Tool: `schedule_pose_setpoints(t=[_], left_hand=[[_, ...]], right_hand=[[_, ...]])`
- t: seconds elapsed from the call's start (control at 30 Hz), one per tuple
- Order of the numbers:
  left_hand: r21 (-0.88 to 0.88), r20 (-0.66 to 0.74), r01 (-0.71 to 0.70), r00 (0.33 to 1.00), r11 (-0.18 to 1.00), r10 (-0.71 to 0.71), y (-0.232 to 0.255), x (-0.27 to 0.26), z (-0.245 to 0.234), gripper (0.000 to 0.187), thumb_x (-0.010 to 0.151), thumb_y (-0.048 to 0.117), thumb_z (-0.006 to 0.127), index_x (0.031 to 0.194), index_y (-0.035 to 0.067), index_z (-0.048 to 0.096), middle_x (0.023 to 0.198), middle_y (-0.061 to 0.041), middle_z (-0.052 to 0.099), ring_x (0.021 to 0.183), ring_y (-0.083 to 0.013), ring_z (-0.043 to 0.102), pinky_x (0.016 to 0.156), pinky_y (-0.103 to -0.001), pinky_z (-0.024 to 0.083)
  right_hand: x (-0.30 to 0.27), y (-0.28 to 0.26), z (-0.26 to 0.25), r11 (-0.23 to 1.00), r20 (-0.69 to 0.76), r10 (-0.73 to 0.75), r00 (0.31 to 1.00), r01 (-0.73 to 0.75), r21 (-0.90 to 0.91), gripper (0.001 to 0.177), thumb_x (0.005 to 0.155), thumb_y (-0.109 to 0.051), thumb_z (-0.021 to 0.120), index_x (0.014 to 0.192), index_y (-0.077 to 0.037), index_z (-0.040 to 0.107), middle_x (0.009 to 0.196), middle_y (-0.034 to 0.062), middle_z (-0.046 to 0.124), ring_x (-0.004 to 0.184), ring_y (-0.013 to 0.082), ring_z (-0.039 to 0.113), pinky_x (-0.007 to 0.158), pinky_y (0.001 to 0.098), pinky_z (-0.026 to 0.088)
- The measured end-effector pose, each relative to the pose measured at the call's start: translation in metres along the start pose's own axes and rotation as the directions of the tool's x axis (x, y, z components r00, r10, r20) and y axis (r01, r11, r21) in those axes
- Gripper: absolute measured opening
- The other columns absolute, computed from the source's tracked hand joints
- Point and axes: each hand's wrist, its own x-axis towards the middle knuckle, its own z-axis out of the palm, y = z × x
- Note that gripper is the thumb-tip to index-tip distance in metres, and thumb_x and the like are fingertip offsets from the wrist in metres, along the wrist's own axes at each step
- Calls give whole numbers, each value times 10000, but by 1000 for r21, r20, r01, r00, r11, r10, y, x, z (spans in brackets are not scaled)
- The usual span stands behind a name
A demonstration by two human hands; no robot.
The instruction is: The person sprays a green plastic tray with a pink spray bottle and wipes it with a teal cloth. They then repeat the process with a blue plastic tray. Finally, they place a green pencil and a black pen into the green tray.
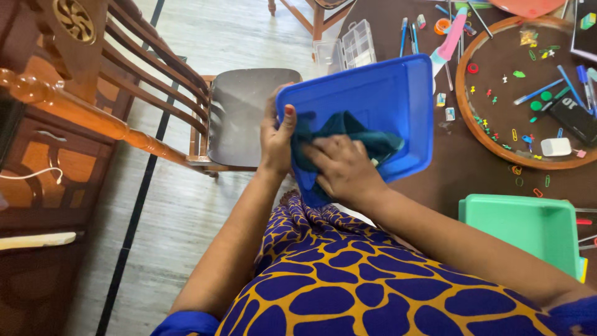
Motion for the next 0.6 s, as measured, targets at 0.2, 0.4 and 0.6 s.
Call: schedule_pose_setpoints(t=[0.2, 0.4, 0.6], left_hand=[[201, 85, -4, 996, 980, -14, 18, 2, -1, 615, 1049, 490, 602, 1462, 44, 509, 1366, -104, 630, 1258, -179, 595, 1102, -317, 471], [114, 97, 11, 995, 993, -22, 22, -4, 15, 599, 1060, 473, 602, 1479, 53, 518, 1365, -107, 625, 1252, -176, 587, 1105, -312, 463], [120, 101, 32, 994, 992, -45, 28, -12, 19, 601, 1070, 474, 584, 1487, 47, 517, 1328, -111, 631, 1217, -177, 587, 1088, -309, 464]], right_hand=[[-10, 23, -7, 966, 251, -257, 933, 256, 37, 469, 744, -245, 724, 1210, -294, 706, 1147, -34, 647, 1080, 249, 596, 822, 444, 473], [-15, 24, -15, 932, 230, -348, 909, 362, -19, 412, 781, -267, 707, 1191, -299, 738, 992, 16, 613, 929, 255, 600, 703, 441, 485], [-29, -2, -21, 947, 110, -260, 959, 275, -167, 425, 791, -227, 702, 1211, -290, 719, 985, 15, 600, 896, 220, 607, 627, 390, 486]])
